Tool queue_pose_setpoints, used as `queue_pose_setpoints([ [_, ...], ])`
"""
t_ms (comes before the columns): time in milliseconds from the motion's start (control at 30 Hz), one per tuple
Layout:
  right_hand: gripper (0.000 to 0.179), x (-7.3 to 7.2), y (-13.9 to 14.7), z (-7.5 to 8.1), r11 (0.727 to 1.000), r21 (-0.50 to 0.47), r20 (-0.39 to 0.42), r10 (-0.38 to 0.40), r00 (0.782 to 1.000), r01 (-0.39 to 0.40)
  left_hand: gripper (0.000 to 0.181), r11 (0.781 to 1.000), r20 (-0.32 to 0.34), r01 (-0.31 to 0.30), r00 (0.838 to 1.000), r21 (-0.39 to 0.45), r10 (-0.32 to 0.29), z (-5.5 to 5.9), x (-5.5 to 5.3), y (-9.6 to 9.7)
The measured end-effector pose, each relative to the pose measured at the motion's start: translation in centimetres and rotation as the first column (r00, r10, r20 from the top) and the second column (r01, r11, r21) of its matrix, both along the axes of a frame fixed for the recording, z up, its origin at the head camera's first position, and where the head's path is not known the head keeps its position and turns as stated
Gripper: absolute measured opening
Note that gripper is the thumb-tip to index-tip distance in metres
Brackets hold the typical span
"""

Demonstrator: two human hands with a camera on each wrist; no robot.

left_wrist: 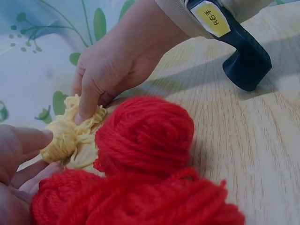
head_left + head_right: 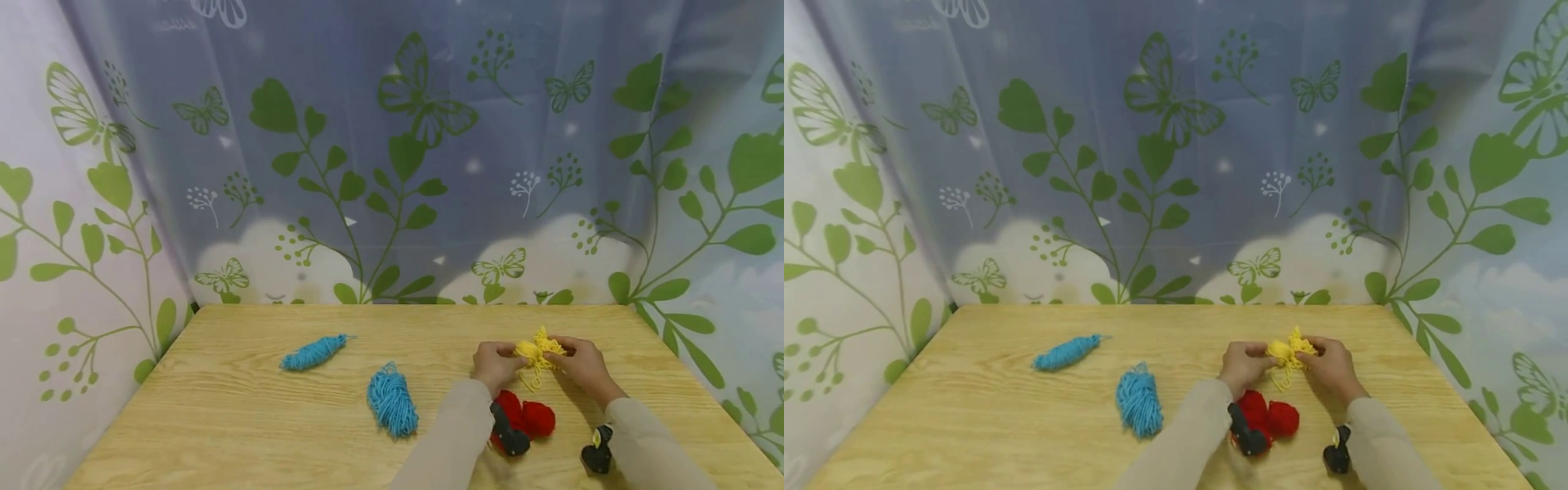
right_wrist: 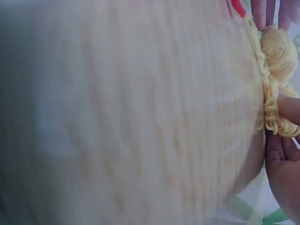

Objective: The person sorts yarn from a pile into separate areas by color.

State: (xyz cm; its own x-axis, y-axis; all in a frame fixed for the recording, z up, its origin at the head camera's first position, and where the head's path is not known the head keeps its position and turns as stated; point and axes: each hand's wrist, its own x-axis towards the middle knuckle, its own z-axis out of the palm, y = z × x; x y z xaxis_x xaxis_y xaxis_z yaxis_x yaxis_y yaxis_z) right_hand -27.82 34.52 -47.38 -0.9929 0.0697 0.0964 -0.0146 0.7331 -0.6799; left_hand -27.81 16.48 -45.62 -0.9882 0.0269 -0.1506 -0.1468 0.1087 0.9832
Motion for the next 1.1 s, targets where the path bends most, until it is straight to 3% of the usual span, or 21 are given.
queue_pose_setpoints([
  [267,0.051,0.0,-0.3,-0.1,1.0,-0.011,-0.001,0.004,1.0,-0.004,0.029,1.0,-0.029,0.021,0.999,-0.02,-0.022,0.3,-0.1,-0.9],
  [433,0.05,0.1,-0.5,-0.2,1.0,0.002,-0.009,0.012,1.0,-0.012,0.034,0.994,-0.054,0.093,0.994,-0.053,-0.096,1.2,-0.4,-2.0],
  [567,0.051,0.2,-0.5,-0.1,1.0,0.004,-0.006,0.007,1.0,-0.007,0.035,0.972,-0.105,0.18,0.975,-0.154,-0.197,2.6,-0.7,-3.4],
  [767,0.053,0.1,-0.3,0.1,1.0,0.021,0.007,-0.001,1.0,0.001,0.039,0.927,-0.157,0.237,0.944,-0.292,-0.291,4.3,-1.3,-5.9],
  [1100,0.054,0.3,-0.2,0.1,1.0,0.013,0.02,0.01,1.0,-0.01,0.046,0.871,-0.211,0.286,0.896,-0.399,-0.391,5.0,-2.2,-10.2],
])
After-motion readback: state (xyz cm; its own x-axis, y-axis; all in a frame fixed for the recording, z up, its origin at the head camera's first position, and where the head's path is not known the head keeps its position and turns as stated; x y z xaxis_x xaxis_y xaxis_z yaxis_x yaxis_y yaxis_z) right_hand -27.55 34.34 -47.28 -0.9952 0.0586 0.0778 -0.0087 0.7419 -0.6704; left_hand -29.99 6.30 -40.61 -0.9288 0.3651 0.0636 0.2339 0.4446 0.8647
